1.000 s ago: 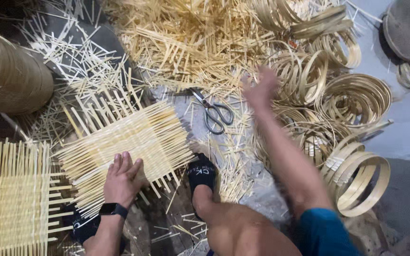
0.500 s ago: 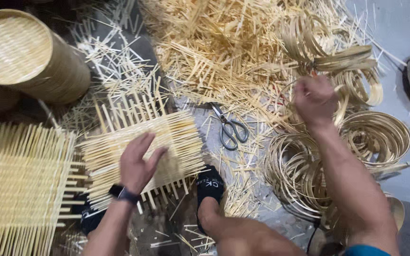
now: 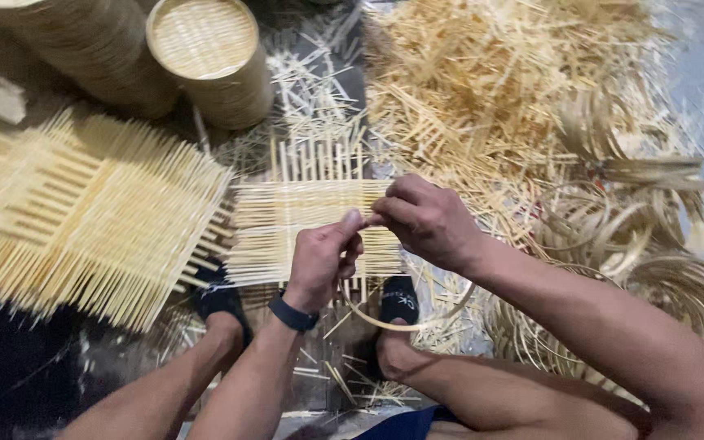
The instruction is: The person weaves thin bamboo strips into baskets, using shears to trim excess material and a wooden form to shape the basket base.
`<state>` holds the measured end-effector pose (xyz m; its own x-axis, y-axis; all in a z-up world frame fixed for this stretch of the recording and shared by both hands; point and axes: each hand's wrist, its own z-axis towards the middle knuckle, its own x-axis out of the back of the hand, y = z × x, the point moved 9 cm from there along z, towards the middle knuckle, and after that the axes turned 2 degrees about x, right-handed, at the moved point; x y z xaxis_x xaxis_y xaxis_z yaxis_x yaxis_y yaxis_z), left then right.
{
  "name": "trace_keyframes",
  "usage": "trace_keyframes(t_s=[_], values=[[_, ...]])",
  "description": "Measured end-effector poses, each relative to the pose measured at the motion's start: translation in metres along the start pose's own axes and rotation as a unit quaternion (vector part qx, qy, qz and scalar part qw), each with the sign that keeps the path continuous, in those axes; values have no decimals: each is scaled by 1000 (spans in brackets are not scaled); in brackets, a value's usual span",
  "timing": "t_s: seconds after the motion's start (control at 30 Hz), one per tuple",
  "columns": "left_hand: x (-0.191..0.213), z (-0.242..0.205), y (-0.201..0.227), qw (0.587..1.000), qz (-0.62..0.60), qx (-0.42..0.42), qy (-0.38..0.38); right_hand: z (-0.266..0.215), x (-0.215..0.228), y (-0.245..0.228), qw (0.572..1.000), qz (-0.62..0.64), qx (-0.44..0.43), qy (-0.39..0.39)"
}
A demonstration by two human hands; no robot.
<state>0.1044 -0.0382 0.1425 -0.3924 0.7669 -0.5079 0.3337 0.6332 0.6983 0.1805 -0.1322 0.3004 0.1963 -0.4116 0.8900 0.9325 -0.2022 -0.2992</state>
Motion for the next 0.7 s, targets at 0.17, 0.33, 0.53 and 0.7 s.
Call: trace_keyframes(t_s=[0.17,0.33,0.53,0.7], values=[[7,8,-2,987,79,115,-81,1,-50,-36,995,4,90,-48],[19,18,-10,993,82,78,-22,4,-59,-46,998,-11,44,52],[43,35,-16,999,-47,3,6,20,-60,-2,990,118,-36,73],[100,38,19,913,-377,-158,16,-50,-104,81,647,578,-480,128]])
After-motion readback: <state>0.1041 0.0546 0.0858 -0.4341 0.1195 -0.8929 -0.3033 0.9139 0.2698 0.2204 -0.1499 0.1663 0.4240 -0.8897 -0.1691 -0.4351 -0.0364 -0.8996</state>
